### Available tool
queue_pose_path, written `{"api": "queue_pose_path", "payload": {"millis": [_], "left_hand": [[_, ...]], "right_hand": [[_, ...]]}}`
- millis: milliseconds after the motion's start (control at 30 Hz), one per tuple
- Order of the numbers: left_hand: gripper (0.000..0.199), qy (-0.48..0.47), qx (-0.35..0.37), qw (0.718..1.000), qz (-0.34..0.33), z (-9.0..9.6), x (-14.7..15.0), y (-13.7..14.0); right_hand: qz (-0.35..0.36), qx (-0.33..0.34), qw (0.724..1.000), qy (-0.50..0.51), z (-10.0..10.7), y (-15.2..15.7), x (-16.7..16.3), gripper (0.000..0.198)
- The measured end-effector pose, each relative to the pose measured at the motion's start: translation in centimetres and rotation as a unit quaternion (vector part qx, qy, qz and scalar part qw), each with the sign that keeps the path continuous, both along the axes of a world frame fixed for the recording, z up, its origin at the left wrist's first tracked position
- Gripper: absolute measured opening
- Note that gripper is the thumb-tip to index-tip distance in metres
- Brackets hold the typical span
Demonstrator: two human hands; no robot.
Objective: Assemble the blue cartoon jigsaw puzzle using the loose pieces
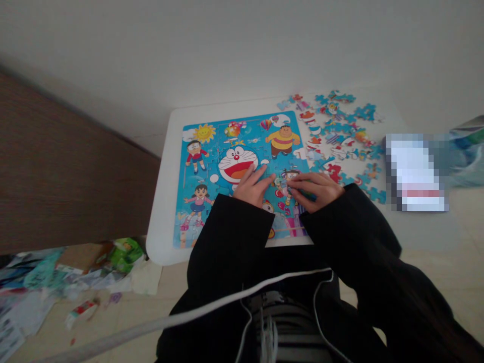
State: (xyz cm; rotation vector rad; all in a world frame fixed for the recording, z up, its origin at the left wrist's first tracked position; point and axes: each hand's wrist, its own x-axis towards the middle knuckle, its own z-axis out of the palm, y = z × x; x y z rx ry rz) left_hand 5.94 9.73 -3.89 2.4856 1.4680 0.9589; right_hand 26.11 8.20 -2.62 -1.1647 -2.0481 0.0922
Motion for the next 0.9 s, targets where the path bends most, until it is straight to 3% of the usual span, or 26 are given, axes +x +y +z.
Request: {"api": "queue_pose_path", "payload": {"millis": [233,467,700,900], "left_hand": [[0.025,-0.001,-0.067,0.998,-0.012,1.1,-0.1,-0.2],[0.02,0.002,-0.065,0.998,-0.005,0.2,0.1,0.3],[0.024,-0.009,-0.097,0.995,-0.016,1.8,0.0,-0.6],[0.024,-0.002,-0.096,0.995,-0.011,2.1,0.0,-0.7]], "right_hand": [[0.007,0.008,1.0,0.004,0.0,0.1,0.0,0.014],[-0.005,-0.024,0.999,-0.026,0.4,-0.1,-0.1,0.016],[-0.026,-0.009,0.994,-0.101,1.1,-0.3,-0.5,0.024],[-0.027,-0.009,0.993,-0.115,1.2,-0.3,-0.6,0.025]]}}
